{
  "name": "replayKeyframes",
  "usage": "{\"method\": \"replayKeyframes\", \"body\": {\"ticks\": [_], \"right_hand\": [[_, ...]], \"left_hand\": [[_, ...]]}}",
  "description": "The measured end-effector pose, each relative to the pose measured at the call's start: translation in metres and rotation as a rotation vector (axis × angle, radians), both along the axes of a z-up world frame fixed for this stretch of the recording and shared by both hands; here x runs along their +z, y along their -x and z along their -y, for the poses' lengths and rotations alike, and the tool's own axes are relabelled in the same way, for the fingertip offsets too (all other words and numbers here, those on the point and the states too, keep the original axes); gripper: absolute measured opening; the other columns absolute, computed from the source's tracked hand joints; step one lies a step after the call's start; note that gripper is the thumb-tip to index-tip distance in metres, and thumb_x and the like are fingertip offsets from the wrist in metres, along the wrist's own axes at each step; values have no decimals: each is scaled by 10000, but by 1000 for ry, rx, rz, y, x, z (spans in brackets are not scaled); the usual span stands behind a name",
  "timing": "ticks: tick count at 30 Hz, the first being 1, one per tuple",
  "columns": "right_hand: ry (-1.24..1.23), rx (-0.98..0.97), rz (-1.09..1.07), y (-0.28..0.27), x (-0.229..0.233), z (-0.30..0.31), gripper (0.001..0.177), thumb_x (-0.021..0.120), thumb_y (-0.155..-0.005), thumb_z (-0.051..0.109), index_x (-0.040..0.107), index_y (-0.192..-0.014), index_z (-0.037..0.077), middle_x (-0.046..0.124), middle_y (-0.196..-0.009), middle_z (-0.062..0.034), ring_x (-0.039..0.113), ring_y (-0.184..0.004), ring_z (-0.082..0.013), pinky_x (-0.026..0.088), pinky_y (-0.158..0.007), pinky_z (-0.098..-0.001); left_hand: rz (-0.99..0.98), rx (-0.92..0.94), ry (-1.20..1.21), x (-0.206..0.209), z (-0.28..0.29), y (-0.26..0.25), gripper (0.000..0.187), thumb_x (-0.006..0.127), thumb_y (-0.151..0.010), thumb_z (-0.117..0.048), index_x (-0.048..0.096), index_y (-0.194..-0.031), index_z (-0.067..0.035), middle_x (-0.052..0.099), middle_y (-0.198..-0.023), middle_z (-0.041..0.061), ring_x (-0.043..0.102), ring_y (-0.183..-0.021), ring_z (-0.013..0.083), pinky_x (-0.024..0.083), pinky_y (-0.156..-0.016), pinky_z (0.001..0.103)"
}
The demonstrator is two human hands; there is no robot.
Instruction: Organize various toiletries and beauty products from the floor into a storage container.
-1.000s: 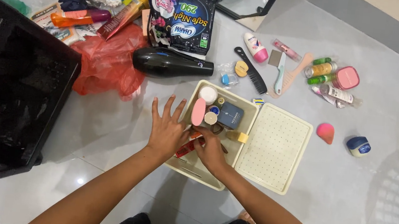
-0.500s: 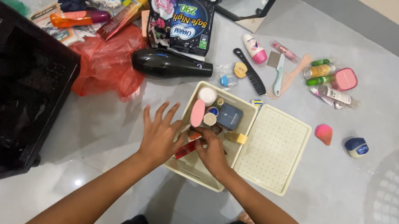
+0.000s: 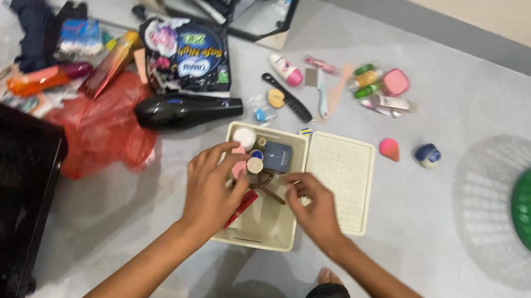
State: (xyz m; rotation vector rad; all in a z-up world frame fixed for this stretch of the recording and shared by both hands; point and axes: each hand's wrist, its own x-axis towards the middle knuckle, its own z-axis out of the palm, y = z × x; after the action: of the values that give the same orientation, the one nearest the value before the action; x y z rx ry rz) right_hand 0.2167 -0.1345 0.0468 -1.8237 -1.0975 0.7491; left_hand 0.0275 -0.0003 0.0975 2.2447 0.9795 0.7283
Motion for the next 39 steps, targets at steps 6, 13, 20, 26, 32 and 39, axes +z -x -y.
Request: {"method": "replayKeyframes", "body": {"ticks": [6, 13, 20, 26, 32, 39], "right_hand": [[45, -239, 29, -67, 27, 34, 286, 711, -919, 123, 598, -1155, 9, 706, -1044, -72, 708, -807, -130, 594, -722, -288], [118, -176, 16, -136, 25, 16, 307, 732, -896, 182, 600, -1121, 21, 696, -965, -75, 696, -759, -134, 590, -638, -297], [37, -383, -71, -316, -96, 58, 353, 714, -861, 125, 612, -1192, 61, 657, -1185, -115, 685, -917, -204, 594, -738, -349], [293, -373, 565, -429, -128, 88, 656, 852, -675, 133, 634, -1294, 125, 565, -1312, -223, 489, -1198, -419, 414, -960, -522], [348, -195, 336, -473, -176, 77, 615, 881, -670, 188, 623, -1226, 132, 632, -1193, -155, 537, -1159, -350, 418, -1020, -479], [-172, -338, -77, -529, -196, -35, 561, 872, -775, 159, 546, -1193, -25, 654, -1041, -108, 647, -945, -174, 543, -821, -305]], "left_hand": [[149, -100, -29, 26, -8, -41, 231, 674, -880, -143, 710, -1102, -89, 652, -1279, 85, 559, -1201, 323, 404, -1011, 475], [39, -173, -22, 23, -1, -128, 227, 673, -837, -150, 702, -1057, -103, 669, -1168, 68, 596, -1114, 314, 449, -931, 471], [-49, -64, 122, -29, 29, -298, 266, 692, -865, -187, 694, -1124, -129, 666, -1167, 99, 601, -1103, 356, 491, -920, 491], [-154, -73, 352, -121, 70, -437, 362, 724, -828, -188, 660, -1181, -140, 635, -1216, 126, 588, -1109, 387, 504, -929, 491], [-251, -101, 410, -178, 73, -508, 479, 751, -764, -129, 626, -1225, -103, 607, -1246, 157, 577, -1102, 410, 497, -943, 485], [-155, 195, 127, -168, -27, -547, 592, 752, -763, -57, 556, -1321, -71, 547, -1282, 188, 521, -1186, 422, 424, -1009, 507]]}}
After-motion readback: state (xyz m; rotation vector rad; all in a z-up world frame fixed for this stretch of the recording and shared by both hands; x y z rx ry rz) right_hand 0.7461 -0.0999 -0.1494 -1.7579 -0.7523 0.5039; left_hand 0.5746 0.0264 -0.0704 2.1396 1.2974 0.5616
